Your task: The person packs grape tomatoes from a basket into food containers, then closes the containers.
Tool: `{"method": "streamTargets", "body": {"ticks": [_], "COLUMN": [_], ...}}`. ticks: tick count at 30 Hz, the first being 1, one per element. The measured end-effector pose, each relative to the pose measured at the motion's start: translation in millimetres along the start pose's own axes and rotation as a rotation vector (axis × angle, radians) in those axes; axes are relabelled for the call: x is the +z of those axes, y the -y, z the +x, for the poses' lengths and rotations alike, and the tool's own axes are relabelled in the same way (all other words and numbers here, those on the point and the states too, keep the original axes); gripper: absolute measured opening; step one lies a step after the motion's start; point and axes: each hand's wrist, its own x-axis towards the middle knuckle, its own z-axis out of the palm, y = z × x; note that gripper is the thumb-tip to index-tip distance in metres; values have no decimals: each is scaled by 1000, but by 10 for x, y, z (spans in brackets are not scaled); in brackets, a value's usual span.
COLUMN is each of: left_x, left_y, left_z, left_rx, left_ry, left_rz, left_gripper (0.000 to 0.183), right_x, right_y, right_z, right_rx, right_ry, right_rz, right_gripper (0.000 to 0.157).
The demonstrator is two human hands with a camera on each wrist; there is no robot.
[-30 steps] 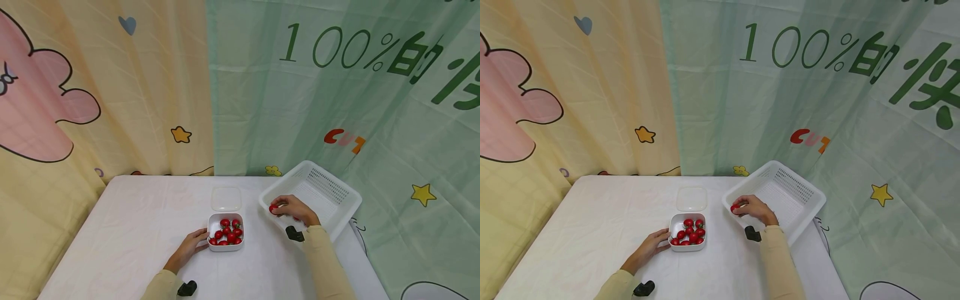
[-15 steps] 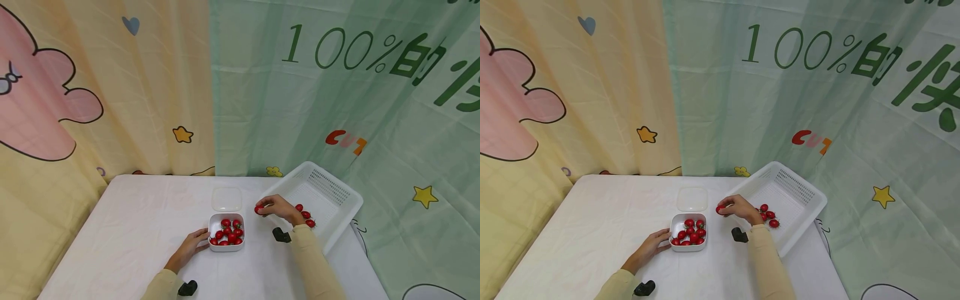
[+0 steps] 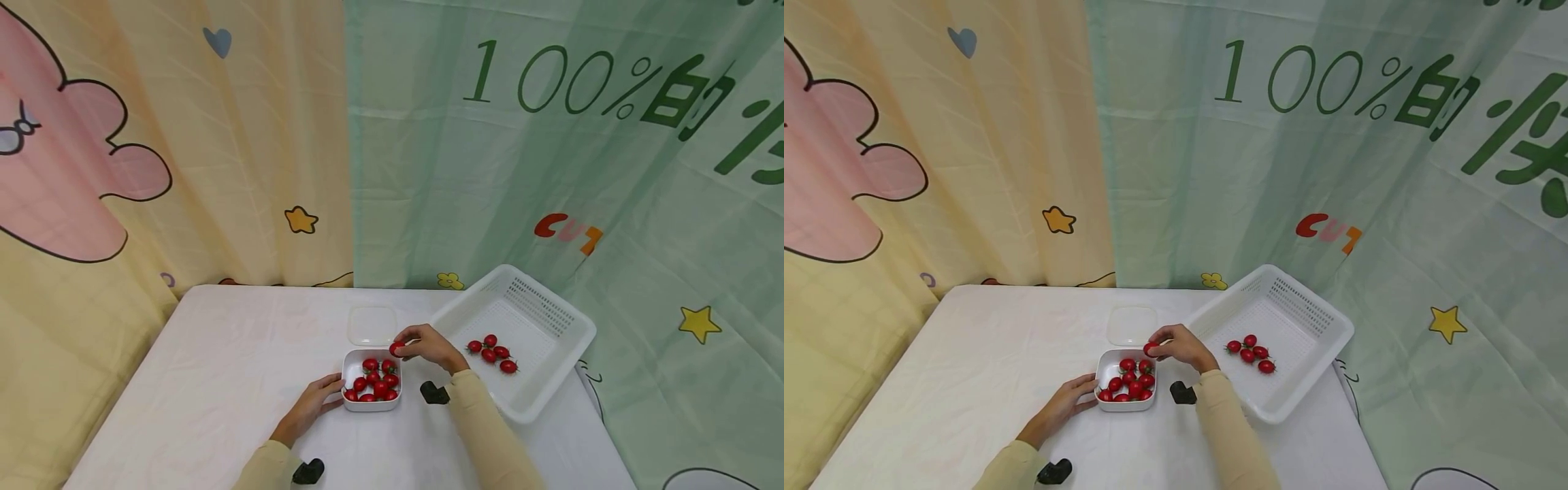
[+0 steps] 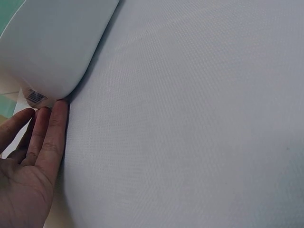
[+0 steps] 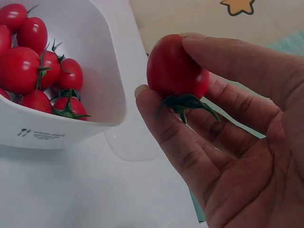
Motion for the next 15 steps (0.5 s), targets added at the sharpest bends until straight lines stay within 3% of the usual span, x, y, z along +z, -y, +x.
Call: {"method": "streamTargets", "body": {"ticks": [15], "left_x": [4], "left_y": [1], "left_z": [-3], "left_rx": [14], "left_ry": [9], "left_rz": [-2], "left_gripper": [61], "right_x": [393], "right_y": [-57], "right_z": [184], "right_rx": [15], "right_ry": [-30], "right_rz": [6], "right_gripper": [23]}}
